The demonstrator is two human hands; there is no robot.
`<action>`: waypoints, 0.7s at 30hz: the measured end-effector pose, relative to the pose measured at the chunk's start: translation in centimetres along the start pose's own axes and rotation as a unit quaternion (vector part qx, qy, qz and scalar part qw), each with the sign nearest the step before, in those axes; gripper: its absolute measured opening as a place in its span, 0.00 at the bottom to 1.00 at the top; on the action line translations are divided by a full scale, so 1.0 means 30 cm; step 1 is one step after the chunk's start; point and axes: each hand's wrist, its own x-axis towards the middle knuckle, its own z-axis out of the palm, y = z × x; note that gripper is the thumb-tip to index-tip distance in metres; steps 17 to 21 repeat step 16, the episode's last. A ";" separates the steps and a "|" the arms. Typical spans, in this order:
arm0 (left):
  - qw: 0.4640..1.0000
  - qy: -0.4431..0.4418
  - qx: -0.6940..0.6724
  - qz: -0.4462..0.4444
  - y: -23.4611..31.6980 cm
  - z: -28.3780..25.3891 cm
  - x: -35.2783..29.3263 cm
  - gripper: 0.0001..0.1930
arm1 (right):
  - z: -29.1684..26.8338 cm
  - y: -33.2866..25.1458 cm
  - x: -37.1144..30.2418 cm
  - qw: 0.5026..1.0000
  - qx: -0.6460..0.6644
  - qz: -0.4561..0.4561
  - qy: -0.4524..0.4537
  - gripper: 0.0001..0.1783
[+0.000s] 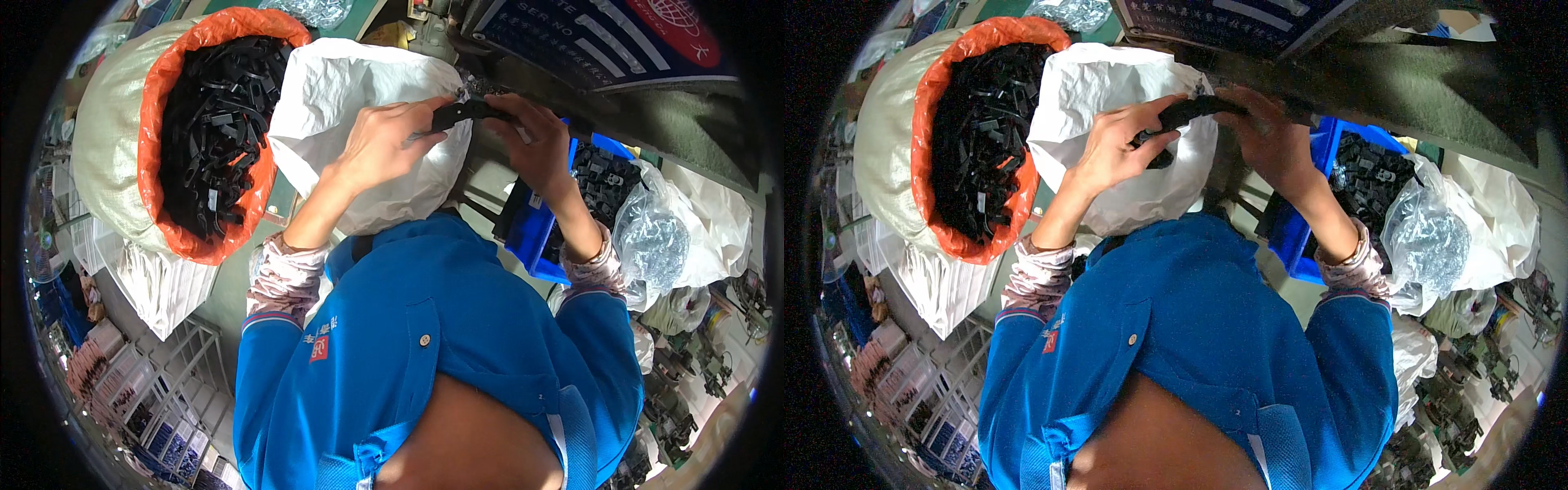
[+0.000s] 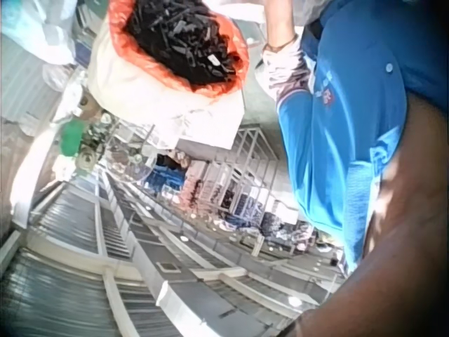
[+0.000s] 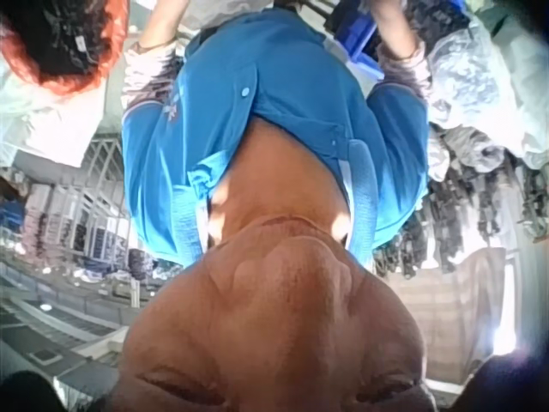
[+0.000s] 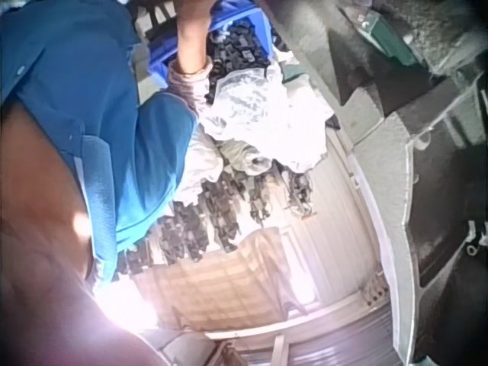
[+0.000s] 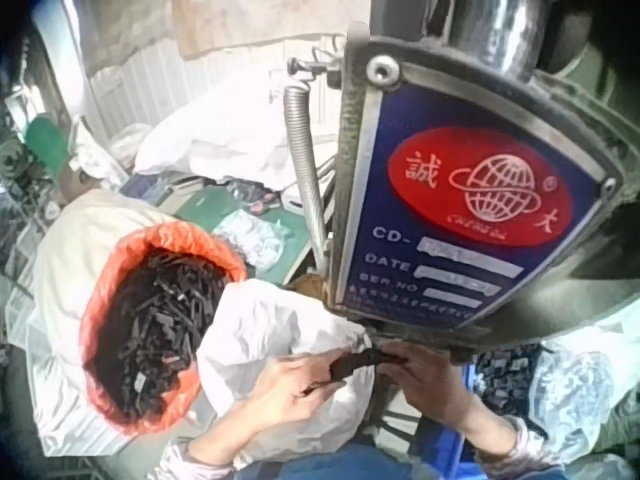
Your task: The person repeatedly picks small black plastic components from a blue bin, connects them to a black cable, and places the assembled units into a white bag. The process is continuous and repetitive, with the person handling each component individually.
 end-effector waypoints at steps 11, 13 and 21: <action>0.993 -0.039 0.053 0.101 -0.040 -0.038 0.053 0.23 | 0.077 0.025 0.011 0.996 0.075 0.052 0.022 0.15; 0.988 -0.045 0.065 0.136 -0.032 -0.067 0.078 0.23 | 0.084 0.036 0.011 0.998 0.051 0.018 0.045 0.15; 0.982 -0.057 0.084 0.158 -0.048 -0.082 0.133 0.23 | 0.085 0.056 0.039 0.990 0.077 -0.081 0.084 0.18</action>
